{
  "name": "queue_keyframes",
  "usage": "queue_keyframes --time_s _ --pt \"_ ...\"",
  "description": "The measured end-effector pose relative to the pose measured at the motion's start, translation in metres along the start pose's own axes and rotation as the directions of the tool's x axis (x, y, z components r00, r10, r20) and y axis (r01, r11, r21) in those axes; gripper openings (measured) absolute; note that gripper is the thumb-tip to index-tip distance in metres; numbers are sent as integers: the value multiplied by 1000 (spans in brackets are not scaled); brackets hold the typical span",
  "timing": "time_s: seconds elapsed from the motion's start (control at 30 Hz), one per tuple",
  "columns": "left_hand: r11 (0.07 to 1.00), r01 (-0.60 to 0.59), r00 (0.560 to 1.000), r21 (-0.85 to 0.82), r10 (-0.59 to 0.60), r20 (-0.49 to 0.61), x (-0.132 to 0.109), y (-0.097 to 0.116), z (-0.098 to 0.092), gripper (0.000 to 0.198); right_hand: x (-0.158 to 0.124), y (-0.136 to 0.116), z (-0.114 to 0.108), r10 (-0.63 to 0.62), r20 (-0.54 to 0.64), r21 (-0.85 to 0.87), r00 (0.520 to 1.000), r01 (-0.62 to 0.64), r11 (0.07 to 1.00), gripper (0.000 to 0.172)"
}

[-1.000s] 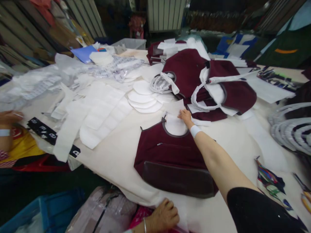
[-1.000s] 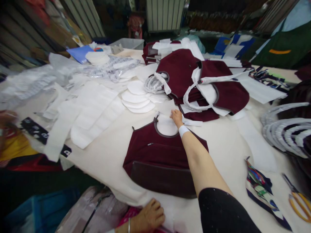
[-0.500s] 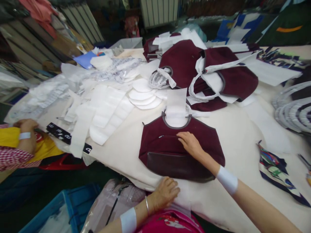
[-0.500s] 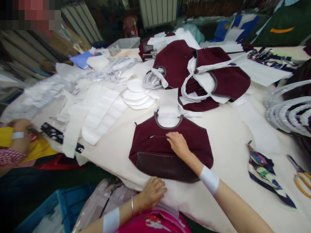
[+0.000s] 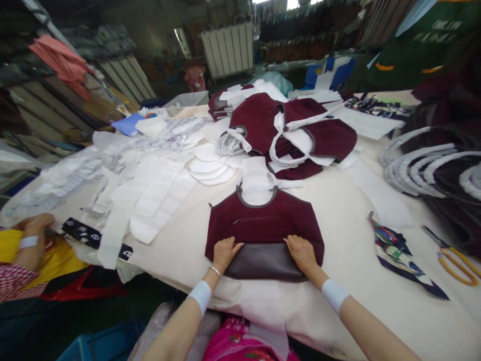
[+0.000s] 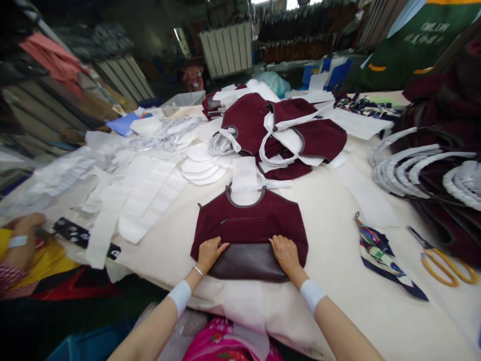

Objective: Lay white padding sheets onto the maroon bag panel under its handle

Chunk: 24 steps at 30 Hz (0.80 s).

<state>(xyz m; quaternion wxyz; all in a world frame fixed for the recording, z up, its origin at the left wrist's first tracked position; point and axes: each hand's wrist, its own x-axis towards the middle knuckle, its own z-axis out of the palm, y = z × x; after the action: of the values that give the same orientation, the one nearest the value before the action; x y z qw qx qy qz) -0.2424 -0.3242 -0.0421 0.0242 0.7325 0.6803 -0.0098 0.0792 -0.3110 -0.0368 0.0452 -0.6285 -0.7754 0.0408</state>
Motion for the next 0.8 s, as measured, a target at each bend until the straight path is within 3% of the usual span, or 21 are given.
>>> queue_keyframes --time_s 0.13,0.23,0.3,0.37,0.43,0.53,0.7,0.8 --pt "1000 -15 1000 10 15 6 2 1 -3 43 -1 -3 6 4 -12 5 1000 -4 1000 47" --pt "998 -49 996 29 51 -69 -1 13 -13 31 0 -1 9 2 -16 36 1000 -2 999 46" --pt "986 -163 972 30 166 -164 -6 28 -16 34 2 0 11 4 -13 54 1000 -3 999 46" --pt "945 -323 920 39 324 -222 -13 46 -15 49 3 -2 10 14 -11 46 1000 -14 999 46" --pt "906 -419 878 63 422 -224 -21 61 -8 59 2 -6 3 34 -12 17 999 -34 999 43" --pt "902 -420 874 96 431 -226 -28 69 8 61 -5 -18 -10 44 -37 -34 998 -45 998 33" --pt "894 -441 847 80 444 -291 -17 59 39 54 -25 -30 -10 -236 -114 158 965 252 955 52" --pt "901 -431 844 55 424 -328 -13 64 42 46 -41 -28 -7 -251 -101 209 963 268 941 55"
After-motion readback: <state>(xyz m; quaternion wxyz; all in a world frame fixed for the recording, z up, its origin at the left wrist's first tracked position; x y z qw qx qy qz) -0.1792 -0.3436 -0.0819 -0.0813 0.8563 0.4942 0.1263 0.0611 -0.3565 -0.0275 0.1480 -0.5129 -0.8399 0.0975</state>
